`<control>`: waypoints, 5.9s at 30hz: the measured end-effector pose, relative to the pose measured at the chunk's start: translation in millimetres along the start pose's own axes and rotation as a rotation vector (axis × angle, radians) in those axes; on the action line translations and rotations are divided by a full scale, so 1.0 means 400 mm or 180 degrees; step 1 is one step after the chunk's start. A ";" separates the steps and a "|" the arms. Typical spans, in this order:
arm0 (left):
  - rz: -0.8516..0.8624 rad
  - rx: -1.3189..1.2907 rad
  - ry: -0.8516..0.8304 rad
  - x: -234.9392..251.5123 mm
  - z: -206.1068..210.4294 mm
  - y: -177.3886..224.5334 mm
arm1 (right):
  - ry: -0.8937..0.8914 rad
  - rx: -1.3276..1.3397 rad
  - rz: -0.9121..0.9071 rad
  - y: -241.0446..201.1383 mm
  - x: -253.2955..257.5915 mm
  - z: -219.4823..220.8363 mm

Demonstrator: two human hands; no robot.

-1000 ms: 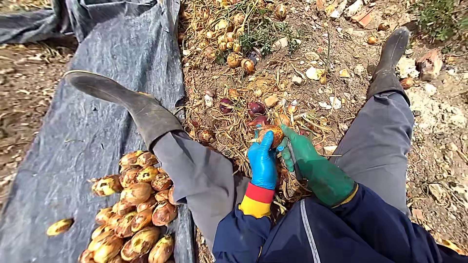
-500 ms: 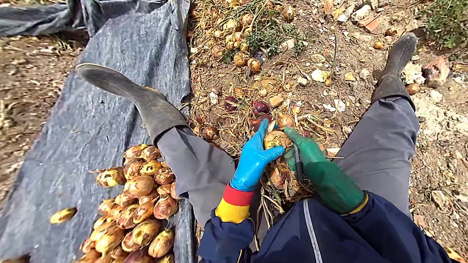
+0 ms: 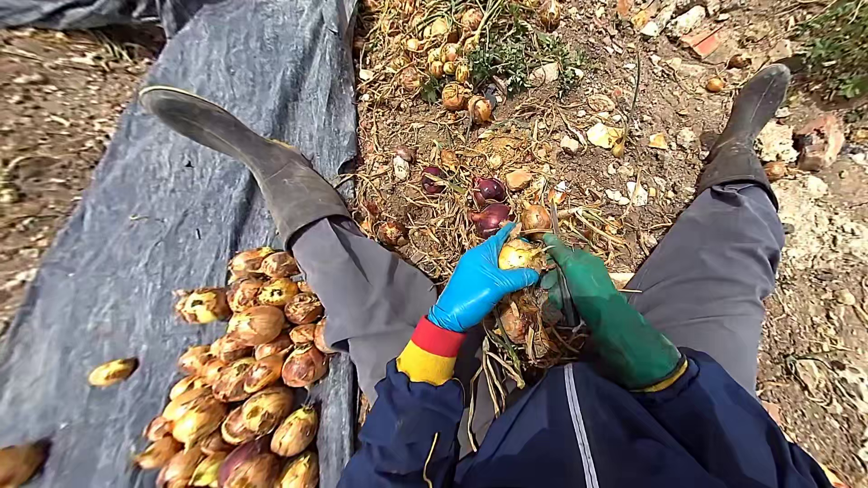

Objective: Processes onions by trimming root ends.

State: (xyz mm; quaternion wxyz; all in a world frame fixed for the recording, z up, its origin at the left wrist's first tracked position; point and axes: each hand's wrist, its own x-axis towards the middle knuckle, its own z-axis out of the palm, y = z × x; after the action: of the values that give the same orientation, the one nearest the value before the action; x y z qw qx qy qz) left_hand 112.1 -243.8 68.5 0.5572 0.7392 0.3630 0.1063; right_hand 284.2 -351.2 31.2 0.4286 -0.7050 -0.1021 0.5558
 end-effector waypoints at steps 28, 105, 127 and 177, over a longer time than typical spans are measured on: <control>-0.0577 0.1734 0.0743 -0.007 -0.077 -0.053 | -0.1680 0.0231 -0.0263 -0.005 -0.095 0.005; -0.0525 0.1416 0.2087 0.070 0.020 0.038 | 0.0205 -0.0371 0.0041 0.025 0.003 -0.123; -0.0831 0.3797 -0.1393 0.136 0.230 0.028 | 0.0347 -0.0261 -0.0323 0.028 -0.004 -0.155; -0.1238 0.2207 0.3567 -0.330 -0.338 -0.210 | -0.0089 -0.0113 -0.0433 -0.041 0.035 -0.101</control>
State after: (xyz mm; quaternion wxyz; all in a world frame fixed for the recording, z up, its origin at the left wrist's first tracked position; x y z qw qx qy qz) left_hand -93.2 -219.7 73.5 0.0255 0.6296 0.7357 0.2484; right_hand 330.0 -352.3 34.0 0.4513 -0.6961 -0.1656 0.5332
